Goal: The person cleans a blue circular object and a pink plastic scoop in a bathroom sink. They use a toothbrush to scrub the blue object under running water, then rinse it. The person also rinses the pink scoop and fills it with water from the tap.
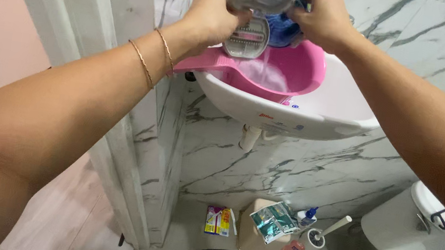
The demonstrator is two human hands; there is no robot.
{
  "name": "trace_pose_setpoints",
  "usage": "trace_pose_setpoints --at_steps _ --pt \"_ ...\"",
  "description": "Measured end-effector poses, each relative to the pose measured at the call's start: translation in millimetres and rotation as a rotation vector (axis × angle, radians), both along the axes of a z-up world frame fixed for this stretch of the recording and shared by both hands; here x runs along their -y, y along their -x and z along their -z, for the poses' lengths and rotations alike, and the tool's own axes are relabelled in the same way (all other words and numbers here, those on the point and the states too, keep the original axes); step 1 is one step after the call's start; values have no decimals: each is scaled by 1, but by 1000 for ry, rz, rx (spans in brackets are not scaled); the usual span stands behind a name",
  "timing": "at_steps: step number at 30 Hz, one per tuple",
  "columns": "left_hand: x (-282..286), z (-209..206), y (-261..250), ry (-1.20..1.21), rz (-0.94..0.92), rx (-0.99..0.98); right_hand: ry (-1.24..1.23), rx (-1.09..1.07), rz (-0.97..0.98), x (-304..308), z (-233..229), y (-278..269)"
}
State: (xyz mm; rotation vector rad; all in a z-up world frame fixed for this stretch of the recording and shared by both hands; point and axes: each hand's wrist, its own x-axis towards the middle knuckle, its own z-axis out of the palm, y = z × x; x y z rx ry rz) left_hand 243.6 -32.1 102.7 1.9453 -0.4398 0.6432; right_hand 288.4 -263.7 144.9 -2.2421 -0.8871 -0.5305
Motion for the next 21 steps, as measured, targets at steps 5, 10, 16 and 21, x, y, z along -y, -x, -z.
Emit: trace_pose_setpoints --at_steps 5,10,16,21 --pt "14 -5 2 -147 84 71 -64 -221 -210 -3 -10 14" --pt "20 -9 -3 -95 125 213 -116 -192 -176 15 -14 19" --pt "-3 -8 -4 108 29 76 14 -432 290 59 24 20" --pt "-17 -10 -3 373 154 -139 -231 -860 301 70 73 -4"
